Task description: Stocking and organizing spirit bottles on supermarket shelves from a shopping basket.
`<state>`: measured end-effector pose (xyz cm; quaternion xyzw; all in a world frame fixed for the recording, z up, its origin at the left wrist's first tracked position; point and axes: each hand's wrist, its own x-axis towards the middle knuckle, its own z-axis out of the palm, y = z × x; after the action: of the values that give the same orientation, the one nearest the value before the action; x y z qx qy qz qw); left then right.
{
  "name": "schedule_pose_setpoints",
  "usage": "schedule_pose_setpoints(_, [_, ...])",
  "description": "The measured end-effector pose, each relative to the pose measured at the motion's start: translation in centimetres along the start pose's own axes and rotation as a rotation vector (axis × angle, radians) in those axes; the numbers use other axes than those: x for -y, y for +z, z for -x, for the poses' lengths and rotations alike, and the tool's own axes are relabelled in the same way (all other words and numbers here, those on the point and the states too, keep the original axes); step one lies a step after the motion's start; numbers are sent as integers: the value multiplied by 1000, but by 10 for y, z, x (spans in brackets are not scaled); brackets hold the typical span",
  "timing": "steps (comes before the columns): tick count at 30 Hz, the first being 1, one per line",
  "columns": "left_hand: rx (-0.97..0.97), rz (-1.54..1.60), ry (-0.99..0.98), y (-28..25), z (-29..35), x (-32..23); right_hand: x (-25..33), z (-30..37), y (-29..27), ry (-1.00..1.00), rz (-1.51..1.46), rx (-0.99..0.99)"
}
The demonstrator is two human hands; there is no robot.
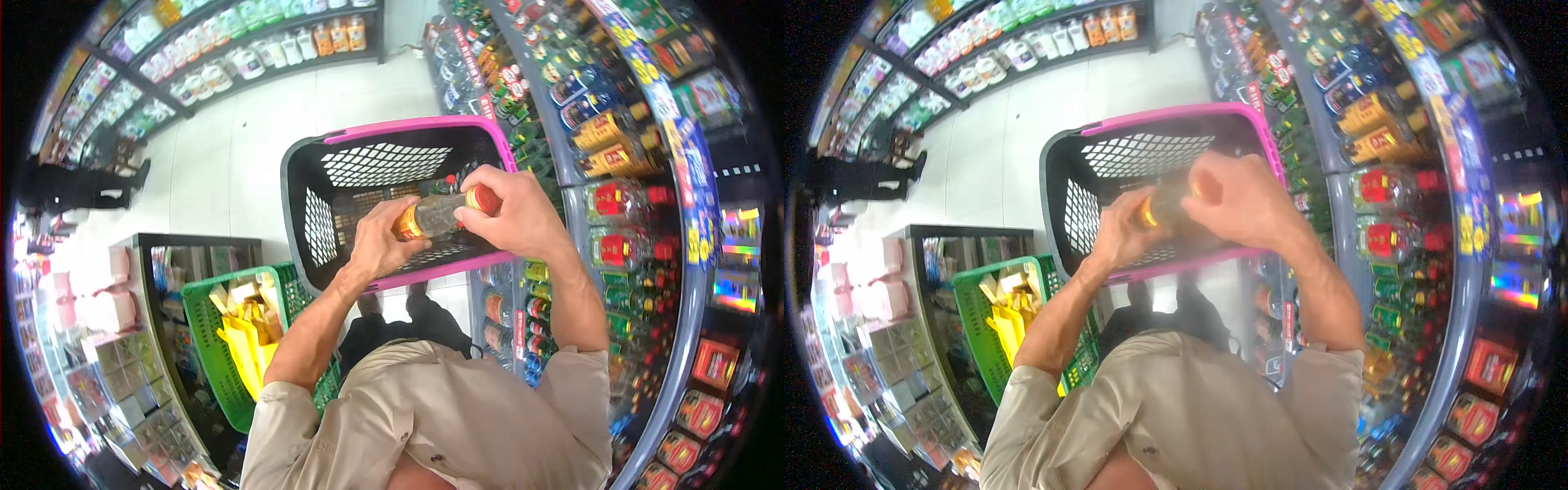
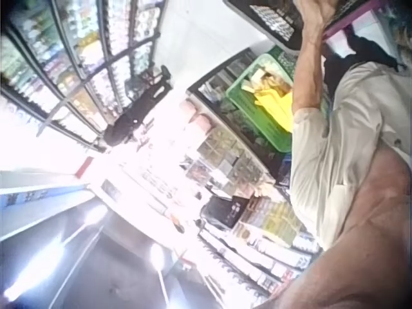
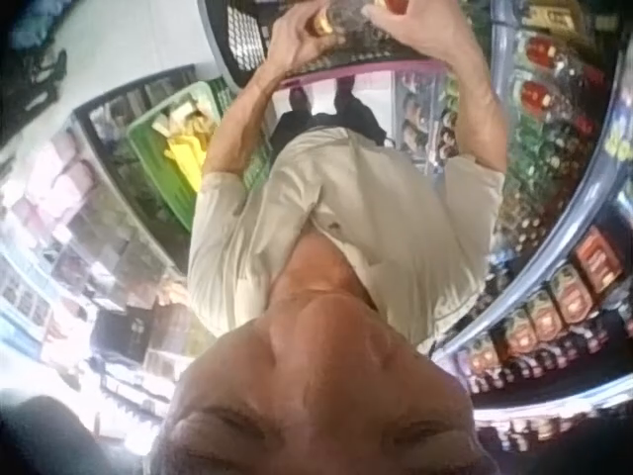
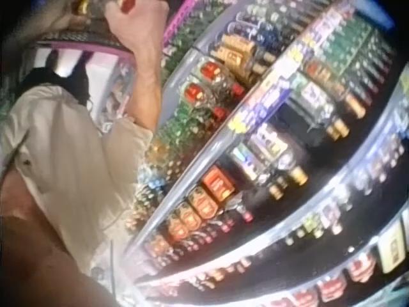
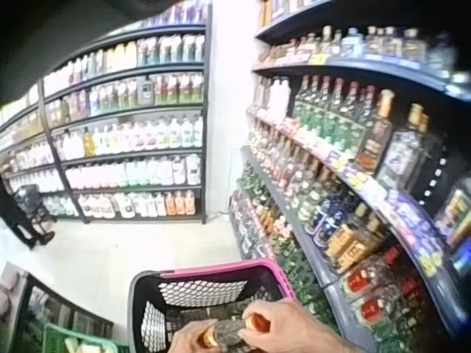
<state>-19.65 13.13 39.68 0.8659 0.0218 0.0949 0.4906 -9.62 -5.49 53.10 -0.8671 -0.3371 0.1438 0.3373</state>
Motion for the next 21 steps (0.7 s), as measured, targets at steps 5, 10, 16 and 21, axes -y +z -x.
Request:
schedule_pose_setpoints(5, [82,70,139,-9,21,-29,35,57,12,10,-93,-350])
schedule_pose_setpoints(10, [246,194,184,9,47,-43,57,128,52,162,-164,-633])
schedule_pose_setpoints(16, [520,269,243,43,86,-44,75,203,95,306,-181,-870])
schedule_pose_setpoints(21, [709,333,201,80,116,-58,74,254,115,402,-120,-1057])
